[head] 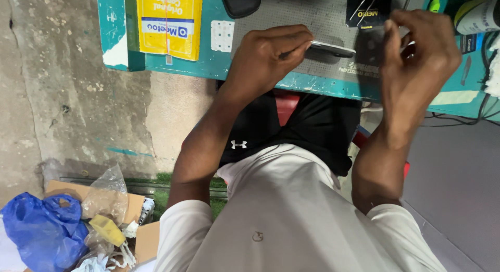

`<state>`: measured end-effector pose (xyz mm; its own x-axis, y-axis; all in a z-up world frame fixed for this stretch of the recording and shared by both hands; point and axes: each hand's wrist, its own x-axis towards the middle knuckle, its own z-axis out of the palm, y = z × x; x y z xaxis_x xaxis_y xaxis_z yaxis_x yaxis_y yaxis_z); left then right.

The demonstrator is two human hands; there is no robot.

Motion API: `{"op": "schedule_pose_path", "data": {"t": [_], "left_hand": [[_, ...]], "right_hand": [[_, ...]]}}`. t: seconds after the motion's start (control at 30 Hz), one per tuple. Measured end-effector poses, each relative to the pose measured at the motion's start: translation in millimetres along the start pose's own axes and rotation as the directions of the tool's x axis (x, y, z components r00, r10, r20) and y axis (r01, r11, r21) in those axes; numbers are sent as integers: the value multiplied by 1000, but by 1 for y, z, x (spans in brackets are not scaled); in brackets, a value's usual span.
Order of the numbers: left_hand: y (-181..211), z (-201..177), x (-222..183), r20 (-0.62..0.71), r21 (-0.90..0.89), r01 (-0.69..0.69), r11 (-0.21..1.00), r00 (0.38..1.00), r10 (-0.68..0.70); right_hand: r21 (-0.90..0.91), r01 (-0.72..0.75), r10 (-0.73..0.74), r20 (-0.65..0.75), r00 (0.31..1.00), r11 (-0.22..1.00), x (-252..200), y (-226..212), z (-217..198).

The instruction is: The person uses a white plastic prying tool to carefully separate the screen assembly from the frame of a smartphone. They work along the edges of the device, inserting the tool into the seam to release adhesive or clips, and rotate the phone to access different sides.

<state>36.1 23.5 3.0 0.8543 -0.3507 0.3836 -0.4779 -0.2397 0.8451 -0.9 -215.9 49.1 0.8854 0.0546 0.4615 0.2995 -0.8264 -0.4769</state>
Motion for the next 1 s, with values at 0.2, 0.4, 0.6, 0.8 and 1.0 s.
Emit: {"op": "schedule_pose_path", "data": {"t": [0.2,0.4,0.6,0.8,1.0], "left_hand": [[-1,2,2,-19,-56,32,998,999,-33],[1,2,0,-12,-87,42,995,999,-44],[5,0,3,1,-96,109,989,994,-110],[4,1,2,-4,-109,99,989,995,-100],[6,-1,4,15,-93,103,990,995,-102]], "right_hand": [[-143,-122,120,-17,993,982,2,22,5],[-204,110,-106,30,994,973,31,40,28],[-52,-300,304,233,924,952,47,52,39],[689,-435,414,211,886,580,25,39,4],[992,-93,330,61,942,81,-32,16,-4]]}}
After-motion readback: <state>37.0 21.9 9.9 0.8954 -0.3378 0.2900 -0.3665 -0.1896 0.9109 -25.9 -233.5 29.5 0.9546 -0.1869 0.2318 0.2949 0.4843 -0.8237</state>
